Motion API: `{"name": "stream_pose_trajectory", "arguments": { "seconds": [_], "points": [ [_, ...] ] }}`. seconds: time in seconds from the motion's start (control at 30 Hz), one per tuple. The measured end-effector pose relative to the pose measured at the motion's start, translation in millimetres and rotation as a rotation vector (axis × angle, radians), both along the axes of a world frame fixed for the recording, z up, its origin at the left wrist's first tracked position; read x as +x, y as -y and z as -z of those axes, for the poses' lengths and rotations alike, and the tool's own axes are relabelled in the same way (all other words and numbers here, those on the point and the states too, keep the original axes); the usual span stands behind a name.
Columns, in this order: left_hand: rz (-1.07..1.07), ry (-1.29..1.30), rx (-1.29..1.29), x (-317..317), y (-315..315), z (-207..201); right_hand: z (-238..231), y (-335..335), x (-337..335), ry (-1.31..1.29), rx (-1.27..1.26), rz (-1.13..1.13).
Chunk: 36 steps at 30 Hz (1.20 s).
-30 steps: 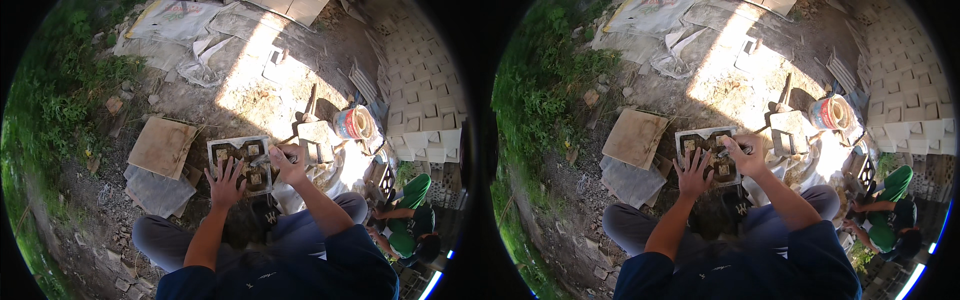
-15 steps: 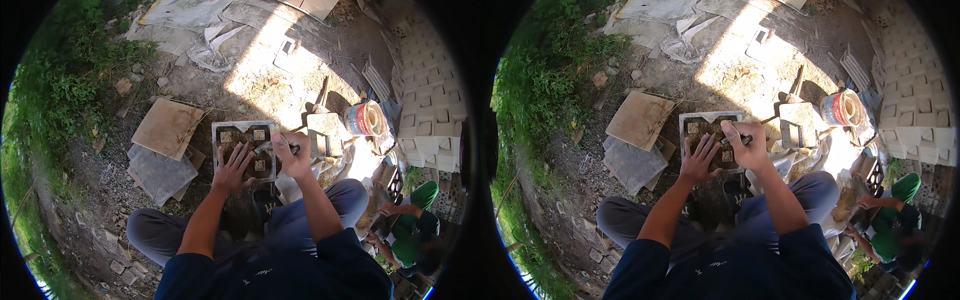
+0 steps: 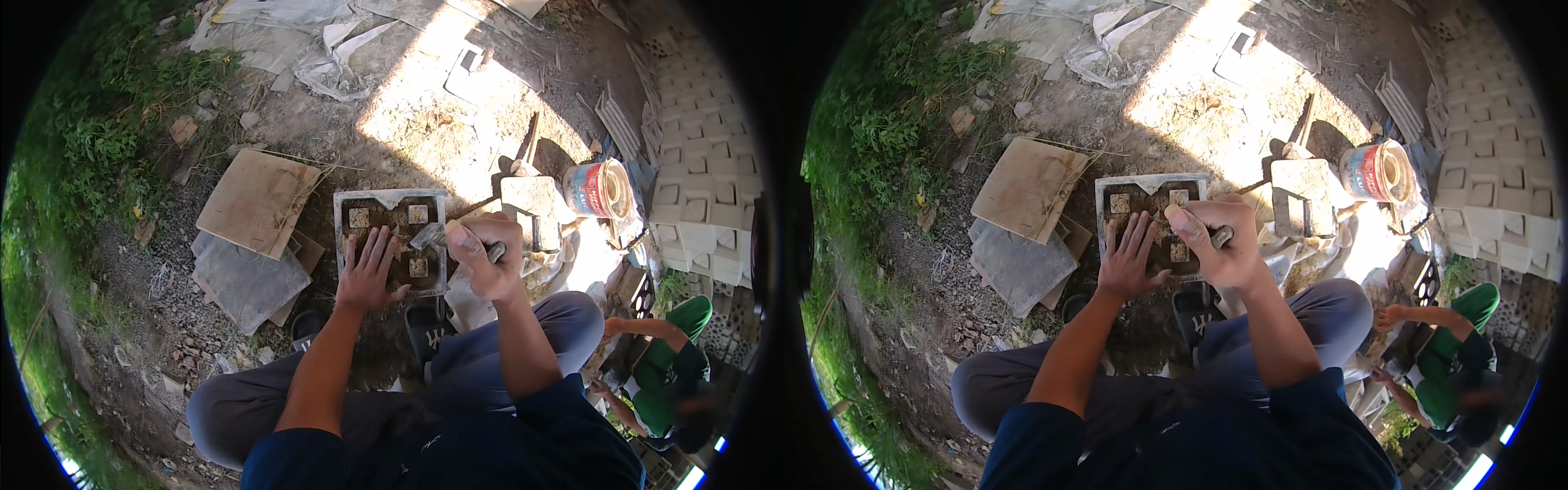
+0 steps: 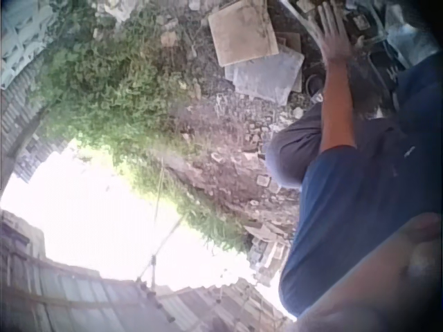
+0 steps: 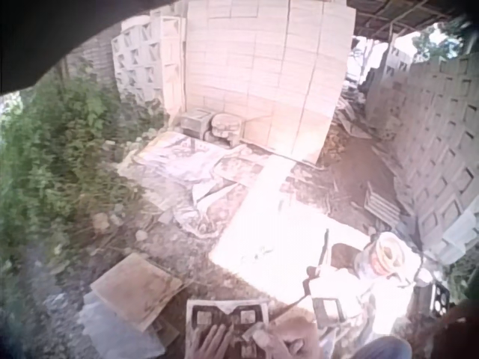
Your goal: The person fills a star-patterned brick mold with sand, using a trowel to scoop sand from a bag and then tamping it down by hand and with the trowel handle.
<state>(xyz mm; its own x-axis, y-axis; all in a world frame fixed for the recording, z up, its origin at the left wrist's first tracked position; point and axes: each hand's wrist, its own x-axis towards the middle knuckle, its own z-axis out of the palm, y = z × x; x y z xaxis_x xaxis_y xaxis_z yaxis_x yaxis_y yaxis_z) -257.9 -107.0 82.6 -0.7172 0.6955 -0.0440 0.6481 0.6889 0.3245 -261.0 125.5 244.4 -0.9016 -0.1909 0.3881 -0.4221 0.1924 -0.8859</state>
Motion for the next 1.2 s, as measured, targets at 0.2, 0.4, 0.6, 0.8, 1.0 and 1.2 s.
{"name": "stream_pose_trajectory", "arguments": {
  "seconds": [0.2, 0.4, 0.6, 0.8, 1.0, 1.2],
  "points": [
    [-0.006, 0.000, 0.049, 1.0, -0.5, 1.4, -4.1, 15.3, 0.9, -0.068, -0.050, 0.213],
    [-0.007, 0.025, 0.069, 1.7, -1.8, 4.7, 7.1, 19.0, 1.2, -0.095, -0.067, 0.288],
    [-0.033, 0.029, 0.080, 2.9, -1.8, 7.0, -0.9, 22.2, 6.4, 0.112, -0.236, 0.342],
    [-0.046, 0.040, 0.062, 2.9, -5.2, 4.8, 10.5, 28.8, -3.8, -0.204, -0.093, 0.475],
    [-0.053, 0.044, 0.072, 1.8, -7.5, 3.1, -4.1, 23.0, 7.9, 0.025, -0.204, 0.293],
    [-0.055, 0.041, 0.048, 1.0, -5.7, 2.3, 11.0, 26.9, 1.6, 0.102, -0.158, 0.326]
  ]
}}
